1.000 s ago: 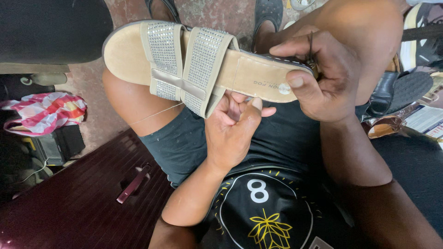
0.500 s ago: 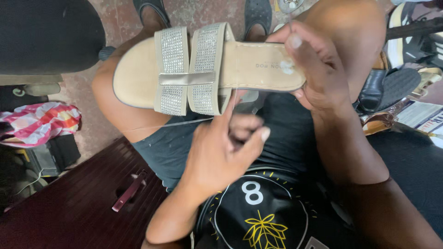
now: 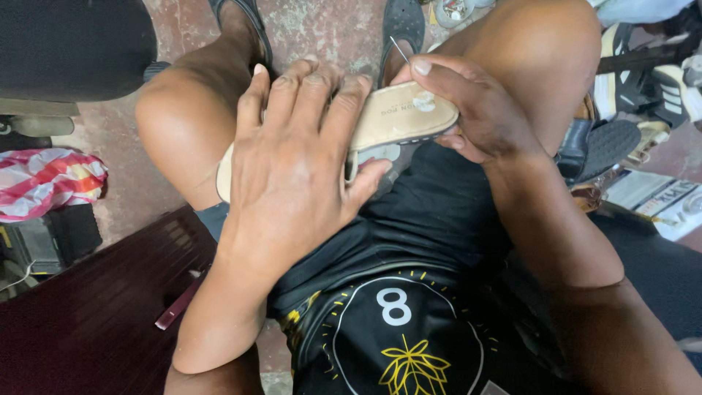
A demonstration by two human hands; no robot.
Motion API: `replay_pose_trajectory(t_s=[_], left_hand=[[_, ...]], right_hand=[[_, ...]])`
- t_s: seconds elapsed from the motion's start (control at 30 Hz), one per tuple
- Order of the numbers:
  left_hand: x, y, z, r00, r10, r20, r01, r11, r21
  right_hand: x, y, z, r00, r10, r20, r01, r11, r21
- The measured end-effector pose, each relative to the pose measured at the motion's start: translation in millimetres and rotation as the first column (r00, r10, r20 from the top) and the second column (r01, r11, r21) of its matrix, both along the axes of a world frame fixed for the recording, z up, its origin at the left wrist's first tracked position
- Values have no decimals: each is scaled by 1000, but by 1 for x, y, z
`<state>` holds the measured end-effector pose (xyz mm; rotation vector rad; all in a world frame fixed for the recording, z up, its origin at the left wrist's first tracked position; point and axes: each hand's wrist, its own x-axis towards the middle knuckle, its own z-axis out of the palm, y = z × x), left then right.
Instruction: The person sits on the floor and repairs a beige slide sandal by stitching the sole to the upper. They use a curved awl and white thread to pull stitches through the sole, then tighten the thread by hand. The person briefly picks up a pair of scissors from the floor before continuing the stitching.
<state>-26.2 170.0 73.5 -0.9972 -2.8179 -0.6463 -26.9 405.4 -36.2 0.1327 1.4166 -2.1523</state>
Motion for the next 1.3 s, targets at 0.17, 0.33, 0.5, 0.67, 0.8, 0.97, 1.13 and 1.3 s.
replay_pose_trajectory(t_s=[0.17,0.33,0.5,0.67,0.8,0.97,1.13,1.3], left_hand=[[3,-9,-16,995,-26,97,25,1000,19],[1,-21,-19,986,-38,163,26,997,71],[-4,-28,-18,977,-64,202,55,997,53],[-10,-28,-16,981,-101,163,93,994,56],[-9,-25,-13,995,-101,21,96,982,160],[-10,-25,-20,988,-71,-139,100,971,218],[-2,-26,-34,968,-30,-251,77,981,179],[4,-32,-50,946,6,-323,63,977,201]], right_hand=[[3,-3,-3,997,-36,75,39,999,-32],[1,-13,2,975,64,211,-65,998,-4],[5,-17,4,950,95,297,-102,995,8],[3,-18,-4,961,78,264,-44,990,-134],[6,-19,-1,998,-3,58,7,997,-81],[8,-23,4,989,-63,-131,55,997,-63],[7,-25,0,969,-109,-223,106,994,-25],[15,-26,-1,900,-77,-429,157,976,154]])
